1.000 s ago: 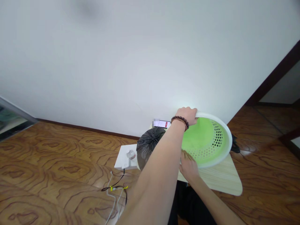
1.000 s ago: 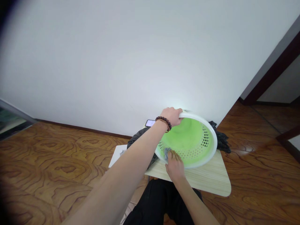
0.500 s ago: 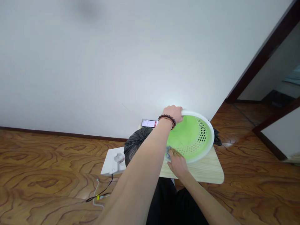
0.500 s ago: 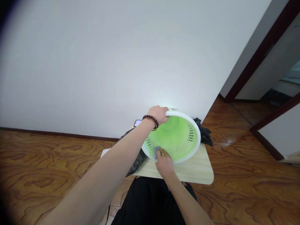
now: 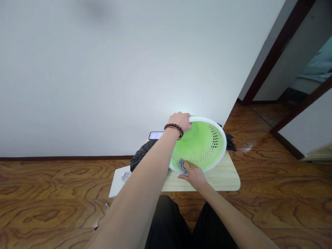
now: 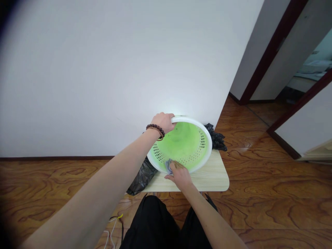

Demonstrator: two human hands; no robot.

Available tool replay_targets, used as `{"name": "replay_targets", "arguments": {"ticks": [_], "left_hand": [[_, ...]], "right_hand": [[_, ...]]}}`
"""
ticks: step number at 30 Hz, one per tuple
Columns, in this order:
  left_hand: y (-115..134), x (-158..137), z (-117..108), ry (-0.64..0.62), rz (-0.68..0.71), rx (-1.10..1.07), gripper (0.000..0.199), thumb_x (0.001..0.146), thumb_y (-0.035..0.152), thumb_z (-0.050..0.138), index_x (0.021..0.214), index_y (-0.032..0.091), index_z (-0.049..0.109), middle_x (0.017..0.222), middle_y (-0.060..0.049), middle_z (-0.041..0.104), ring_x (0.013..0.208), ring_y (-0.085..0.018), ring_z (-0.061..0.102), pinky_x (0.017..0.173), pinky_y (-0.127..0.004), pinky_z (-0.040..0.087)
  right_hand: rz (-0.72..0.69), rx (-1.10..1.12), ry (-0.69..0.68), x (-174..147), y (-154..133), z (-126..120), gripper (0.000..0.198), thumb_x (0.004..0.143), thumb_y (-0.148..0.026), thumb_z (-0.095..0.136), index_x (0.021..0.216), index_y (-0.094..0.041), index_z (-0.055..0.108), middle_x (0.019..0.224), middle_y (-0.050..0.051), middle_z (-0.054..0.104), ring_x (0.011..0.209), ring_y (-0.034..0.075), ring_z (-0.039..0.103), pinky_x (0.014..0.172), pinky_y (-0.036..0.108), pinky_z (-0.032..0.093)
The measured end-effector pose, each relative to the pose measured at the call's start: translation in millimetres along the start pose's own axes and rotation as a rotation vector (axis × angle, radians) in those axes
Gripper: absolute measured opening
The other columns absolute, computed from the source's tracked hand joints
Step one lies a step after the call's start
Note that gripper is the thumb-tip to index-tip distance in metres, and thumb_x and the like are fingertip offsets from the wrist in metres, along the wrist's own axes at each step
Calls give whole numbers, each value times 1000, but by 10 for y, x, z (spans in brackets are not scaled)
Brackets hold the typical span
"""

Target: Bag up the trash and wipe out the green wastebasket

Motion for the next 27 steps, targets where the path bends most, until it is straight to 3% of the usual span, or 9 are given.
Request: {"name": "replay_targets", "arguments": {"ticks": [7,10,14,19,22,24,27], "left_hand": [[-138,-169,131,10,-87,-81,40,76,48,38,107,32,58,90,-6,65,84,-23,58,73,-32,43],[-235,-218,152,-2,-100,-100,42,74,53,40,106,33,58,91,-4,65,84,-22,59,74,-31,43],[-289,-260,120,-7,-84,-50,48,72,60,38,101,30,61,88,-6,64,81,-24,58,69,-31,43],[-226,-300,49,-4,-132,-3,52,75,60,31,102,25,59,88,-10,62,82,-25,57,69,-34,42],[-168,-267,36,-1,-138,5,49,78,55,30,105,26,56,91,-11,62,83,-26,57,70,-36,41],[-149,-214,44,6,-142,-9,47,78,53,30,105,25,57,91,-11,61,84,-27,56,70,-37,41],[-156,-124,71,34,-163,-44,47,78,53,32,100,22,59,91,-12,61,84,-28,56,70,-38,41]], "right_hand": [[140,82,-170,-112,181,-219,20,83,-29,48,102,-22,51,94,4,64,85,17,60,70,25,42],[191,121,-133,-43,248,-346,14,84,-24,46,97,-20,50,87,4,65,79,16,60,67,23,40],[272,31,-36,158,366,-495,18,84,-16,41,101,-19,45,92,5,63,82,16,59,69,23,38],[307,-142,-168,351,483,-404,26,84,-13,36,107,-17,45,94,8,63,83,18,58,69,26,38],[334,-96,-276,373,469,-278,30,88,-26,33,113,-14,44,95,12,63,85,20,59,71,30,39],[239,-6,-318,353,410,-232,42,89,-40,26,117,-13,44,106,14,59,96,22,55,79,32,38],[44,35,-318,286,327,-250,68,81,-61,29,128,-11,36,131,16,40,121,26,35,95,36,28]]}}
Point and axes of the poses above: each hand's wrist, its own x-axis towards the middle knuckle, its own z-axis out of the palm, y = z × x, the point moved 2 cm from there along x, towards the middle knuckle
